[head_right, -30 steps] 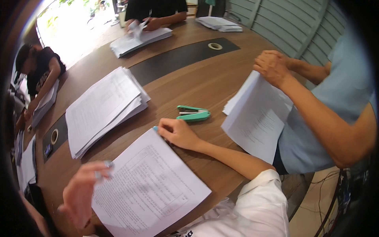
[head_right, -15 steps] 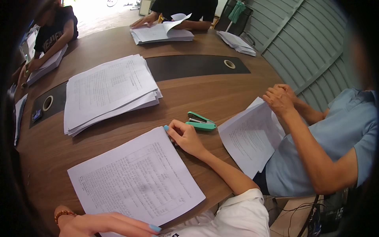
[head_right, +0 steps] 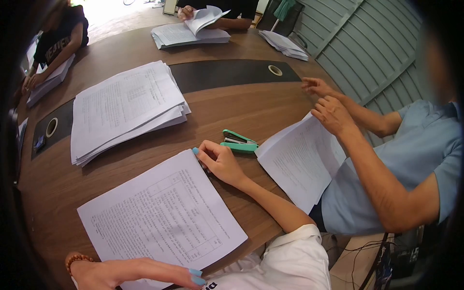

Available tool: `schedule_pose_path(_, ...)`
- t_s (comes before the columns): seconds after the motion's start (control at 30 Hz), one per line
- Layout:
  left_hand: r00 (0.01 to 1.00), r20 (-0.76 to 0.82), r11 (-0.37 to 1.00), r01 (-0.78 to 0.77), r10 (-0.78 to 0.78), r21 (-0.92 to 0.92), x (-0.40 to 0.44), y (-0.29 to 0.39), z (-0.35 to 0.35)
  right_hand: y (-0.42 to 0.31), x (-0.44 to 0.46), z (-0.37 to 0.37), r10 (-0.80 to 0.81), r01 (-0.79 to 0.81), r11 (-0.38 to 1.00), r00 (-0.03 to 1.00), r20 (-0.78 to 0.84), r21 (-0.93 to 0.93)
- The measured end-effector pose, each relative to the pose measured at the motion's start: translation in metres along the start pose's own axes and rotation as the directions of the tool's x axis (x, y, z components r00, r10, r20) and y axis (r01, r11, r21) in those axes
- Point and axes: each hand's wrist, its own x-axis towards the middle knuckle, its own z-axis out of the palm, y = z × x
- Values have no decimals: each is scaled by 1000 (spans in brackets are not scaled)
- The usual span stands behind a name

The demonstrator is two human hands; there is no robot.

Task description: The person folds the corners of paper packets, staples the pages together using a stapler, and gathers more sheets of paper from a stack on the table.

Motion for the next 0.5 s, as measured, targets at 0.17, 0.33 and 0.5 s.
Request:
schedule_pose_path(0.17,918,-221,935,350,-330,59,7,-12,-14,0,-1,0,9,-9,1000,1000,-5,14)
schedule_pose_path(0.33,854,-310,491,499,-418,714,4,-45,-57,0,-1,-2,-3,3,1000,1000,11,-9)
schedule_pose_path(0.5,907,-236,194,316,-348,929,-9,-84,-69,0,0,-1,-9,9,1000,1000,9,-15)
